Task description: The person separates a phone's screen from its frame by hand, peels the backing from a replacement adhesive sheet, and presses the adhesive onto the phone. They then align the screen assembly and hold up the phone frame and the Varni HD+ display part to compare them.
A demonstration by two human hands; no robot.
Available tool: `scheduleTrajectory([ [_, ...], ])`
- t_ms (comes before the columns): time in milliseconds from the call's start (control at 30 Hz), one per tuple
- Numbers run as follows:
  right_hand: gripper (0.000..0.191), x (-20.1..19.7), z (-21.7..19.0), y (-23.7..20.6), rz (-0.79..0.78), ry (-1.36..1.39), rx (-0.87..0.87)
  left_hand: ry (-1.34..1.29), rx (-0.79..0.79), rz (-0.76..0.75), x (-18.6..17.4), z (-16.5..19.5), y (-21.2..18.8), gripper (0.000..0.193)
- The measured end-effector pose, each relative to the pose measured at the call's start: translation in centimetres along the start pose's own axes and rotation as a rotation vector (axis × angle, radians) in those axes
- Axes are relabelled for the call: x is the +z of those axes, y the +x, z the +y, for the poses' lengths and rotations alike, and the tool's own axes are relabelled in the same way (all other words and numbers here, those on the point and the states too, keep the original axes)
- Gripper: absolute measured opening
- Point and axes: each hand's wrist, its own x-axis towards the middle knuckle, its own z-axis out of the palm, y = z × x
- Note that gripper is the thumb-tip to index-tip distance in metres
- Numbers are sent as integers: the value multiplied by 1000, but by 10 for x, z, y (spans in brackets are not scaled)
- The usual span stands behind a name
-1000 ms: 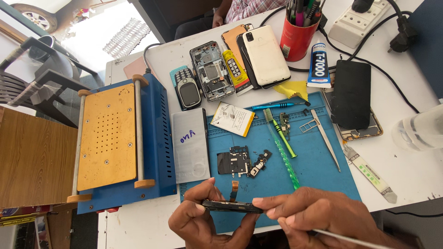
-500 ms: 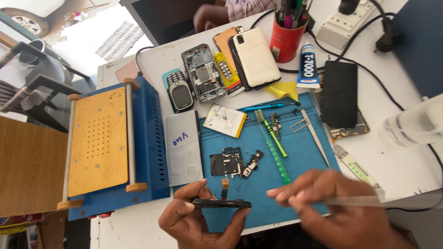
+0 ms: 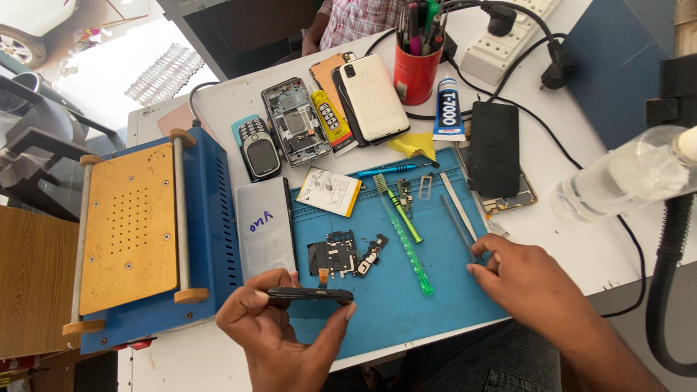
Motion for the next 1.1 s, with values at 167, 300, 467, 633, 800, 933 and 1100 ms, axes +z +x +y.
scheduleTrajectory([
  [167,25,-9,20,-14,292,73,-125,9,-41,0,-4,10,-3,93],
  [300,24,-28,46,-32,338,92,169,-1,-45,-46,-9,17,-8,92],
  [467,34,-28,35,-11,605,33,-333,32,-38,-48,-8,21,-11,92],
  [633,68,-39,-8,35,572,-421,-218,-98,73,7,-1,22,-23,86],
  [800,45,-39,-18,48,496,-537,-179,-107,23,-39,-2,21,-17,82],
  [933,37,-31,14,56,594,-685,-169,-67,68,-64,-4,18,-8,80],
  [1100,37,-25,79,47,662,356,-258,-31,173,-105,-6,11,-1,78],
])
